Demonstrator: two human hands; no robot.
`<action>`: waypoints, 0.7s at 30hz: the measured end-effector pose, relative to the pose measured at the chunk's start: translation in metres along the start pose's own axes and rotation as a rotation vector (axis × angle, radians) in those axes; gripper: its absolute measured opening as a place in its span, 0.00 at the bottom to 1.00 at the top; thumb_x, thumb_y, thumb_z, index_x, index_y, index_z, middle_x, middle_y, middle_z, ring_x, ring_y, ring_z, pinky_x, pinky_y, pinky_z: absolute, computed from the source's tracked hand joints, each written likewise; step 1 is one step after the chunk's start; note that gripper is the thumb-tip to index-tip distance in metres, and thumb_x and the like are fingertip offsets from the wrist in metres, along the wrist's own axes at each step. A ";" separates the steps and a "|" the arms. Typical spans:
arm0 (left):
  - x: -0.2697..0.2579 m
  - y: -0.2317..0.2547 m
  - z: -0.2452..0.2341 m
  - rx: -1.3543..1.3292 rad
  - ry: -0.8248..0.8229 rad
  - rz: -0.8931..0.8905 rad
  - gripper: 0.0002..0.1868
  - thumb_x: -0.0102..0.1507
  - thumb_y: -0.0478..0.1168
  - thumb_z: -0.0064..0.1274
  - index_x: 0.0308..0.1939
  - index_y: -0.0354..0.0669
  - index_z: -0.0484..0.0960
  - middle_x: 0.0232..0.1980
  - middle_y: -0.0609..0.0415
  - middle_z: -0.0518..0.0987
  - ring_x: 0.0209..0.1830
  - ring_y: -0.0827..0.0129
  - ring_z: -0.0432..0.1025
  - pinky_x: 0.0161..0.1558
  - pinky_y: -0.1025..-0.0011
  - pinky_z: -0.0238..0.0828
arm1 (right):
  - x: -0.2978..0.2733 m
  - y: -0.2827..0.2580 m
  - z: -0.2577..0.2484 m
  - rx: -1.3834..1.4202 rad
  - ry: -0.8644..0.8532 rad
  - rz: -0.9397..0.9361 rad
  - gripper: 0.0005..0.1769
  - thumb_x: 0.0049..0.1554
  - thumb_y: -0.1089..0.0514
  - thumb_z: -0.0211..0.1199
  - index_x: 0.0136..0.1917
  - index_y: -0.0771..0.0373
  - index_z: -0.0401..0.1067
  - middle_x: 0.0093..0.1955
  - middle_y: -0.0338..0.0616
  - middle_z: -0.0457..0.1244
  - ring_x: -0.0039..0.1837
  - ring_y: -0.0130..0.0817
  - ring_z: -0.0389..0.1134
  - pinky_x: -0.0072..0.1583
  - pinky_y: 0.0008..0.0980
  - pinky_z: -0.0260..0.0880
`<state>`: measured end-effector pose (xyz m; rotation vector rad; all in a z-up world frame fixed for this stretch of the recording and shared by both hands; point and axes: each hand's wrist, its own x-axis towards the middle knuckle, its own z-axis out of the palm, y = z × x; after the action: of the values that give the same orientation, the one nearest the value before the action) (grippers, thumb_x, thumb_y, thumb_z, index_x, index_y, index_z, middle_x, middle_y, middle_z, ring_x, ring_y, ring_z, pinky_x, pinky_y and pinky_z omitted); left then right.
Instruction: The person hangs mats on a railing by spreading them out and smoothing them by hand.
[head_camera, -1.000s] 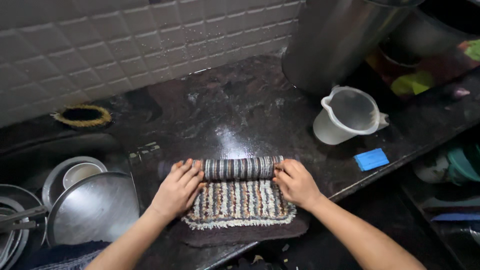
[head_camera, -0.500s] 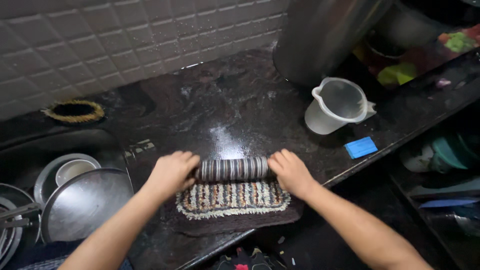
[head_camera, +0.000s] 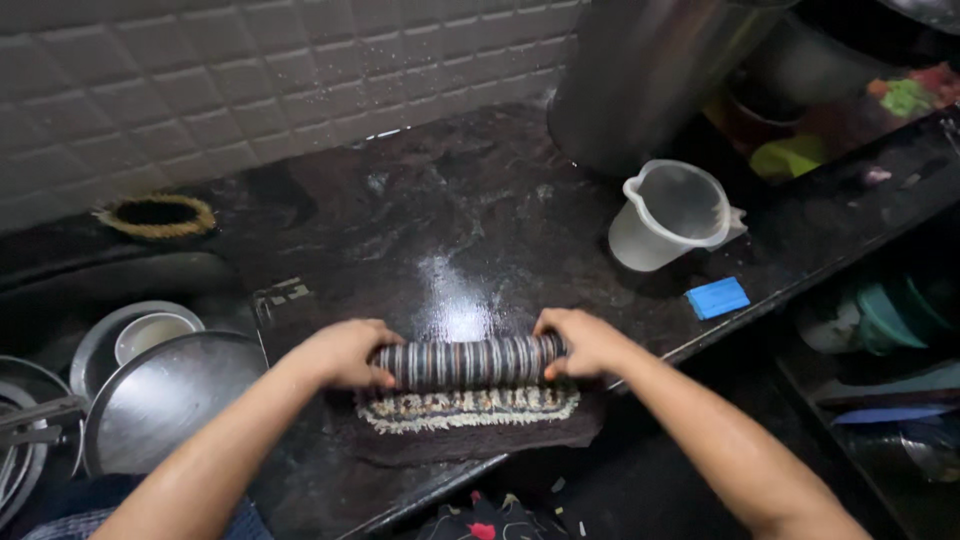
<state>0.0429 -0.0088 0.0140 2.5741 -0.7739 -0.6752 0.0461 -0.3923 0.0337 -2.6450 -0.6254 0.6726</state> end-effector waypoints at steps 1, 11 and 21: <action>-0.003 0.004 0.000 -0.001 0.003 0.001 0.35 0.48 0.54 0.72 0.58 0.55 0.80 0.54 0.54 0.79 0.60 0.56 0.72 0.61 0.60 0.69 | -0.009 -0.004 0.009 -0.016 0.062 -0.011 0.36 0.38 0.53 0.81 0.58 0.57 0.70 0.57 0.43 0.65 0.65 0.47 0.63 0.62 0.43 0.65; -0.026 0.023 0.032 0.388 0.883 0.182 0.25 0.54 0.49 0.66 0.51 0.44 0.80 0.47 0.52 0.76 0.49 0.57 0.69 0.55 0.57 0.68 | -0.022 -0.007 0.043 -0.118 0.595 -0.268 0.26 0.44 0.51 0.80 0.49 0.62 0.69 0.49 0.52 0.59 0.54 0.53 0.60 0.56 0.44 0.64; -0.015 0.031 0.002 0.241 0.109 -0.120 0.36 0.43 0.52 0.75 0.53 0.54 0.79 0.52 0.50 0.77 0.53 0.54 0.74 0.51 0.58 0.74 | 0.010 -0.014 0.026 -0.299 -0.115 -0.071 0.59 0.29 0.41 0.85 0.69 0.54 0.62 0.71 0.52 0.52 0.72 0.53 0.50 0.69 0.52 0.54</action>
<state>0.0179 -0.0246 0.0321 2.8679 -0.7086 -0.4972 0.0360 -0.3699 0.0141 -2.8528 -0.9122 0.7679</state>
